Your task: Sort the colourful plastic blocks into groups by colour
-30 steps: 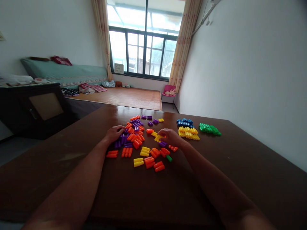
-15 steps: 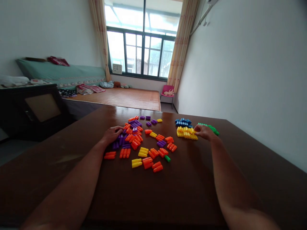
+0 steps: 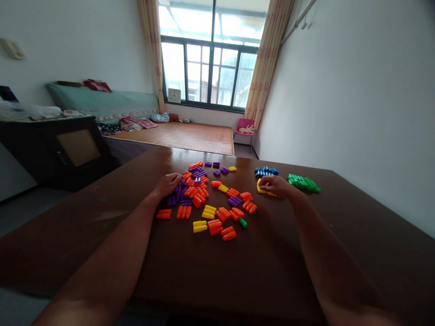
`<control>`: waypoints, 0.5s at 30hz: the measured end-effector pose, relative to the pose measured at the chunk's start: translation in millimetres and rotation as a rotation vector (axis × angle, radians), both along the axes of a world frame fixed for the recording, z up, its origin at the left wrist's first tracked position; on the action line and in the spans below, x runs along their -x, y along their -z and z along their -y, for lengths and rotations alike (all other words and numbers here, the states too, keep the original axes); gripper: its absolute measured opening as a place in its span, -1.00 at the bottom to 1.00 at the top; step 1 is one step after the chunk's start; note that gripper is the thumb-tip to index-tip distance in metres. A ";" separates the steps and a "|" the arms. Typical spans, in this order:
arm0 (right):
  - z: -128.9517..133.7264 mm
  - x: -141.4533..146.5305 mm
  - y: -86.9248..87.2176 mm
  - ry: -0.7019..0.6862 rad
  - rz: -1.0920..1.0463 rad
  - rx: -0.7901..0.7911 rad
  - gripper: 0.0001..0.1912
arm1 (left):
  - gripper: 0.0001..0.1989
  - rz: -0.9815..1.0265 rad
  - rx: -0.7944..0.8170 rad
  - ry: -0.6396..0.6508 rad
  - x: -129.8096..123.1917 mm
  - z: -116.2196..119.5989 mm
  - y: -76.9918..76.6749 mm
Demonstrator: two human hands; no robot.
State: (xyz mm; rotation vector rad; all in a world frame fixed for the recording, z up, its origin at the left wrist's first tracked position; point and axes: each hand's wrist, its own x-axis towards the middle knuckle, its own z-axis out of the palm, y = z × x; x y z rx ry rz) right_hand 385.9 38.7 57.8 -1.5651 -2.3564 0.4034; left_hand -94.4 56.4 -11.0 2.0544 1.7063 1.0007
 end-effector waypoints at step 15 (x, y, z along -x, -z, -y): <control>9.2 24.9 17.0 0.034 0.270 0.184 -0.74 | -0.46 0.098 0.030 0.004 4.0 -1.0 4.6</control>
